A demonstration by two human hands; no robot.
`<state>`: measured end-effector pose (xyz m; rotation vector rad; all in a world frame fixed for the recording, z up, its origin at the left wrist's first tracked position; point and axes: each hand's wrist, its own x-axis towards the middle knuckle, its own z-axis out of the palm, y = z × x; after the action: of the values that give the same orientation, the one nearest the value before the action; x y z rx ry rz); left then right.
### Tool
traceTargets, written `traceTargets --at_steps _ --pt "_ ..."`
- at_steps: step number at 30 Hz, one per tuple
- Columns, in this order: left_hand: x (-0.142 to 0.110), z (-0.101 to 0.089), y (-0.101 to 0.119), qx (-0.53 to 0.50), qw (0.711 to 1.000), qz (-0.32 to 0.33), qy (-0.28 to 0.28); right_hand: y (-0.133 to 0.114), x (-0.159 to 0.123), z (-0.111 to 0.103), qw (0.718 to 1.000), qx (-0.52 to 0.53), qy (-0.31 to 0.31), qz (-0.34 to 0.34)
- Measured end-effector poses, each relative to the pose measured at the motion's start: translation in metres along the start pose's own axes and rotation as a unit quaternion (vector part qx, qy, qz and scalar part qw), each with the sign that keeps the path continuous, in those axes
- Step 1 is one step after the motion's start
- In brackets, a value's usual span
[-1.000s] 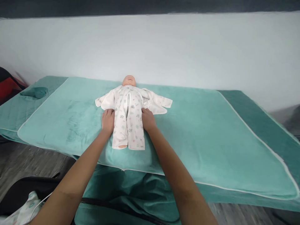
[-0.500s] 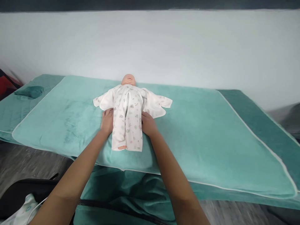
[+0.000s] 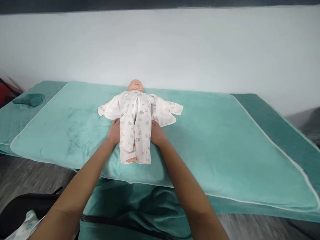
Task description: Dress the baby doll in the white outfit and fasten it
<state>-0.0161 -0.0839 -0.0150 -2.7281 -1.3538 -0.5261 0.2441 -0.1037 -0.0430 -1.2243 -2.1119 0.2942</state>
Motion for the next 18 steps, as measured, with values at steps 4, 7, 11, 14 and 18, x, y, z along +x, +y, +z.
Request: traceTargets --at_steps 4,7,11,14,18 --pt "0.002 -0.001 0.002 0.014 1.0 -0.009 -0.002 0.006 -0.009 -0.004 0.998 0.058 0.031 0.024" --pt "0.002 0.001 0.002 0.019 0.999 -0.035 0.005 0.004 -0.008 -0.005 0.996 0.084 0.032 0.024" --pt "-0.002 0.002 -0.001 0.029 0.997 -0.062 0.042 -0.004 0.0 -0.004 1.0 0.013 0.005 0.009" --pt "-0.006 0.002 -0.002 0.054 0.992 -0.09 0.073 -0.01 0.002 -0.004 0.997 -0.061 0.019 0.033" --pt "-0.01 0.001 -0.002 0.077 0.986 -0.111 0.096 -0.014 0.0 -0.007 0.995 -0.086 0.034 0.038"
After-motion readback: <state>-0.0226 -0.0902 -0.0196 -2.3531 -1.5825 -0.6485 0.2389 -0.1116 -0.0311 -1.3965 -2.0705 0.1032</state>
